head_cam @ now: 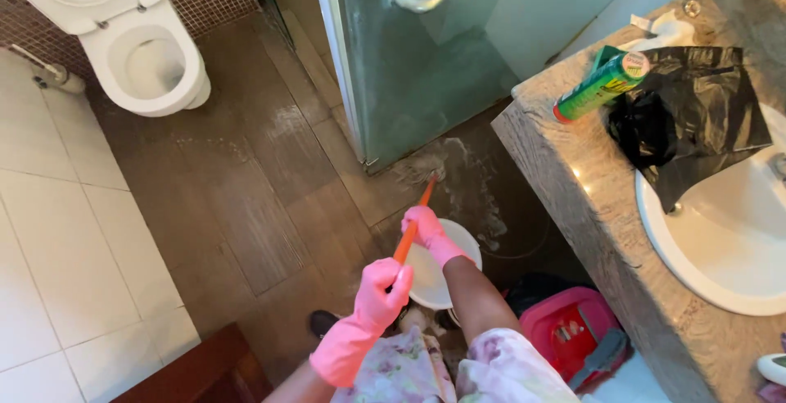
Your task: Mopping a bathroom floor and rinsing the shower area and floor using a handheld shower head.
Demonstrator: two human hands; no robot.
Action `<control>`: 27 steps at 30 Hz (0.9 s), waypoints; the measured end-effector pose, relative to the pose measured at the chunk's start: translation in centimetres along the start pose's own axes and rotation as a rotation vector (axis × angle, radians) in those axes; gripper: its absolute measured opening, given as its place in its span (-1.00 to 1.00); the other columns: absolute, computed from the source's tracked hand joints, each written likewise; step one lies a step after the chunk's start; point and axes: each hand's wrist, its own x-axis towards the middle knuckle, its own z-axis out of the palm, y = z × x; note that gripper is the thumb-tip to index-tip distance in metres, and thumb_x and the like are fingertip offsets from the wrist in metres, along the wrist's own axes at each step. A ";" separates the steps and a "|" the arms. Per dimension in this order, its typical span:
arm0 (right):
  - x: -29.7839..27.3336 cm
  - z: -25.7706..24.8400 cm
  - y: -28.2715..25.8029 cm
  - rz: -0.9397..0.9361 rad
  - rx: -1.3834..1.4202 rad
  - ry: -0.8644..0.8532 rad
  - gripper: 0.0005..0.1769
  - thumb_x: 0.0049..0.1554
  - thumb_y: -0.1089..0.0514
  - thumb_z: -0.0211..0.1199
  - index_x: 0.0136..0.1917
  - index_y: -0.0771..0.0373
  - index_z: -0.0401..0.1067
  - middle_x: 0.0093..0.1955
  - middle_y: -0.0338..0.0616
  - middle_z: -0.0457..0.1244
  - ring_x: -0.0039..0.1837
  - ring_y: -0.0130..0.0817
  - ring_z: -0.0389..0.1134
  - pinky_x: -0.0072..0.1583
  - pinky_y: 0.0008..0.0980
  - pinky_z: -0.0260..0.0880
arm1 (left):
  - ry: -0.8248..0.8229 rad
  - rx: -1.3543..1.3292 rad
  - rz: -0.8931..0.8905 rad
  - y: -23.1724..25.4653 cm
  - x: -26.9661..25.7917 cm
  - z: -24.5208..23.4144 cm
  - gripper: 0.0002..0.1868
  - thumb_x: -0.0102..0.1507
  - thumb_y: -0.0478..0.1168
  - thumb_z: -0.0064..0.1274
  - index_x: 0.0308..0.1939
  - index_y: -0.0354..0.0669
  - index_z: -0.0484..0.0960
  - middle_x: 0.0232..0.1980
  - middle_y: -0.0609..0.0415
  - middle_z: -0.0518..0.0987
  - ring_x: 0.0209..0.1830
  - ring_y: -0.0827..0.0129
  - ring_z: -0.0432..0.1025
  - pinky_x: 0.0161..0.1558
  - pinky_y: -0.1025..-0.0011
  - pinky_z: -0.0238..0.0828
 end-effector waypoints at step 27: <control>-7.5 9.2 -8.4 -0.578 -0.614 -0.112 -0.81 -0.17 -0.08 0.31 -0.39 0.03 0.47 -0.36 -0.10 0.33 -0.25 0.03 0.36 -0.23 -0.06 0.32 | 0.104 -0.157 -0.065 9.7 -0.1 -5.2 -0.55 0.35 -0.37 -0.14 -0.69 -0.16 0.30 -0.66 0.21 0.30 -0.64 0.46 0.25 -0.32 0.39 0.38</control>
